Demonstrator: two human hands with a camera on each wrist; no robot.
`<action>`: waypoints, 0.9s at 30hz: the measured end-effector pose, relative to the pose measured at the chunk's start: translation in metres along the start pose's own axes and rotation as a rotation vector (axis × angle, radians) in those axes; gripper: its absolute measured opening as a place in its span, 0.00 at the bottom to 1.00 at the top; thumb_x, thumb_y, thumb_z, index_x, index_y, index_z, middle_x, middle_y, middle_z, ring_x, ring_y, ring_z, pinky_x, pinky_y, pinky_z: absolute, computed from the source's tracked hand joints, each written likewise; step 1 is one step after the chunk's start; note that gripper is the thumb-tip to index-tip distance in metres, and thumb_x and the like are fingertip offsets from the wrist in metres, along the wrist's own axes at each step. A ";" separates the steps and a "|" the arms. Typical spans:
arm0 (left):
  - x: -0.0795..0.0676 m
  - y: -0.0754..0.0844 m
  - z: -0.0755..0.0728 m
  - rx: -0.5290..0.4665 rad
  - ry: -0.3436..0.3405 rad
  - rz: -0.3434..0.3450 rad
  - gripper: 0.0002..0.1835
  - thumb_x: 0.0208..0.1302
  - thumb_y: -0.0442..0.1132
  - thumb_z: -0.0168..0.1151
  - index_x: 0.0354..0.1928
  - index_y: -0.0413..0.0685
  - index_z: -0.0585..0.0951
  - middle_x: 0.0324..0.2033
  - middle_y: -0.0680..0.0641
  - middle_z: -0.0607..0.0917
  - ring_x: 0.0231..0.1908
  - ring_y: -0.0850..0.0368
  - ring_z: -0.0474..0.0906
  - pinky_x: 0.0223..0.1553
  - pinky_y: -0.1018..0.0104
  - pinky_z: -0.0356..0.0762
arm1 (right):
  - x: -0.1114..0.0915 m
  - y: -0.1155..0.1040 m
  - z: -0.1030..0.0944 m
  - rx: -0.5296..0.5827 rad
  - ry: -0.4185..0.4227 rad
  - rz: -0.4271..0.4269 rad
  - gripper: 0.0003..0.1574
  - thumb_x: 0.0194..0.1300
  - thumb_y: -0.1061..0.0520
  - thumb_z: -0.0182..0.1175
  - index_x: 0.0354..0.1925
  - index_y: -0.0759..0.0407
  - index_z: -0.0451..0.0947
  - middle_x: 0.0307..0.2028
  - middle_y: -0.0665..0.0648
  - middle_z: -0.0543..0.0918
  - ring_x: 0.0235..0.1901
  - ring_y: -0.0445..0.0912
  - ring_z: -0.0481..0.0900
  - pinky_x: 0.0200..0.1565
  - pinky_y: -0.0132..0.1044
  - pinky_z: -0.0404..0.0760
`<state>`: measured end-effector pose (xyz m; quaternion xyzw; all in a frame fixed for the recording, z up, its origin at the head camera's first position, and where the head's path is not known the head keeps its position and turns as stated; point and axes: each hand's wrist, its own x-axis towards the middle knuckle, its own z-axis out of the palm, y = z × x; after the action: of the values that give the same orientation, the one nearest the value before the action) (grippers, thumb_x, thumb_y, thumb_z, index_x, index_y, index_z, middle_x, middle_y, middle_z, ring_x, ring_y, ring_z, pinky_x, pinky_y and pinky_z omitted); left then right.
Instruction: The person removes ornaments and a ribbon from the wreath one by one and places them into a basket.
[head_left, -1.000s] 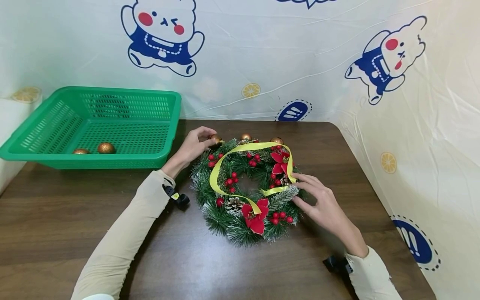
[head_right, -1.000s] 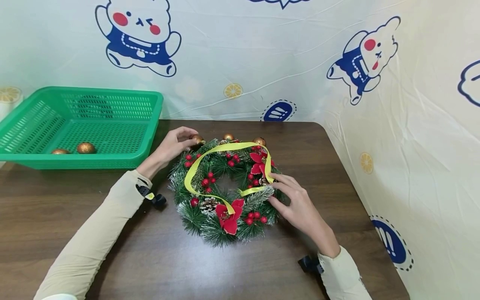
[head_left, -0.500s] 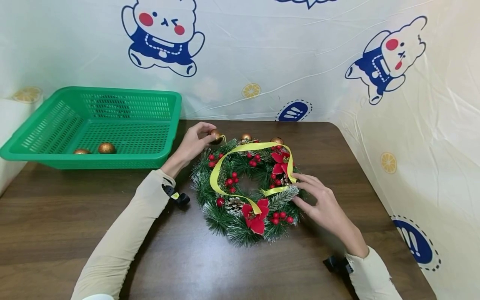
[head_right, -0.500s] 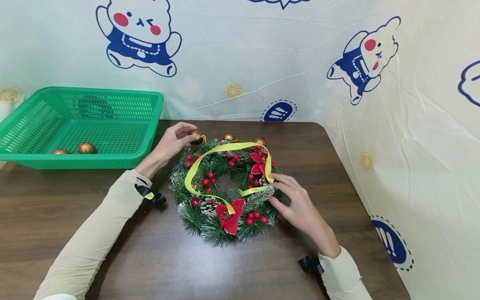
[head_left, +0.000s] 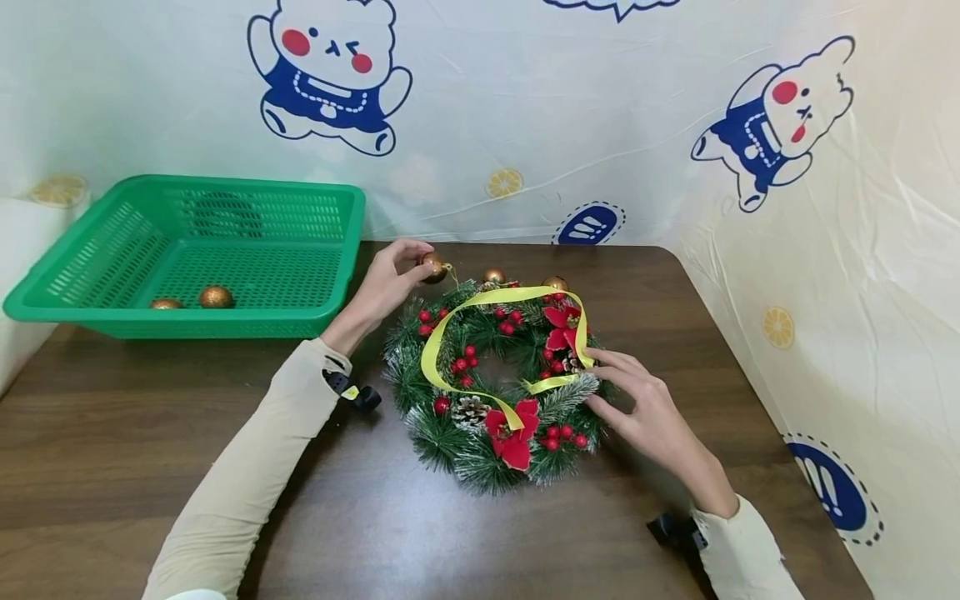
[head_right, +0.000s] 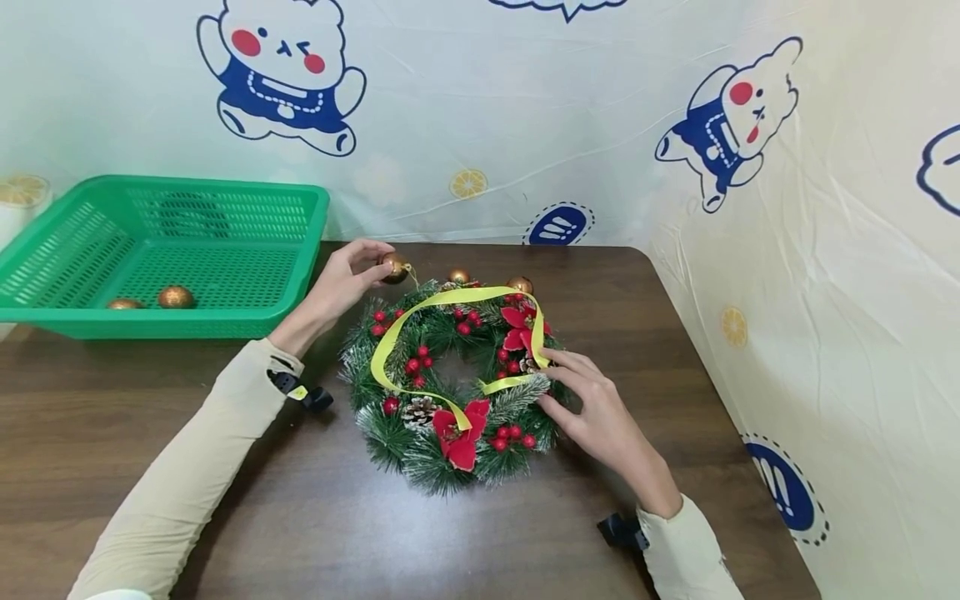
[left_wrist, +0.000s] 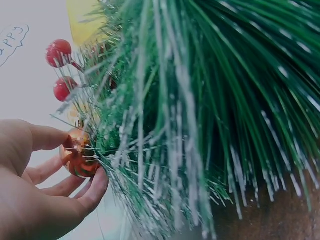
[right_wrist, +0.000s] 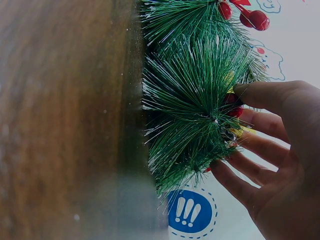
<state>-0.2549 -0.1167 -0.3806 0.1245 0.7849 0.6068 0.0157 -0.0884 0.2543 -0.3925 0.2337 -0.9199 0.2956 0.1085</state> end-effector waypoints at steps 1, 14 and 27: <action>-0.001 0.001 0.000 0.001 0.000 0.002 0.20 0.72 0.37 0.59 0.62 0.40 0.73 0.60 0.39 0.75 0.55 0.45 0.76 0.54 0.44 0.76 | -0.001 0.000 0.000 0.001 0.001 0.000 0.21 0.59 0.59 0.72 0.52 0.55 0.84 0.65 0.50 0.75 0.66 0.48 0.70 0.58 0.56 0.76; -0.001 0.014 -0.002 -0.011 0.017 0.020 0.21 0.72 0.37 0.60 0.63 0.39 0.73 0.60 0.41 0.77 0.54 0.48 0.77 0.46 0.64 0.79 | -0.001 0.000 0.000 0.005 0.003 0.008 0.21 0.59 0.59 0.72 0.52 0.55 0.84 0.65 0.49 0.75 0.66 0.48 0.70 0.59 0.56 0.76; -0.005 0.032 -0.009 -0.043 0.043 0.050 0.20 0.71 0.36 0.60 0.63 0.38 0.73 0.59 0.40 0.77 0.53 0.47 0.78 0.48 0.67 0.79 | -0.001 -0.001 0.000 0.011 -0.002 0.017 0.21 0.59 0.59 0.72 0.52 0.55 0.84 0.65 0.49 0.75 0.66 0.48 0.70 0.59 0.56 0.75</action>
<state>-0.2457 -0.1186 -0.3484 0.1306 0.7683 0.6265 -0.0138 -0.0871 0.2541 -0.3928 0.2269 -0.9203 0.3013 0.1037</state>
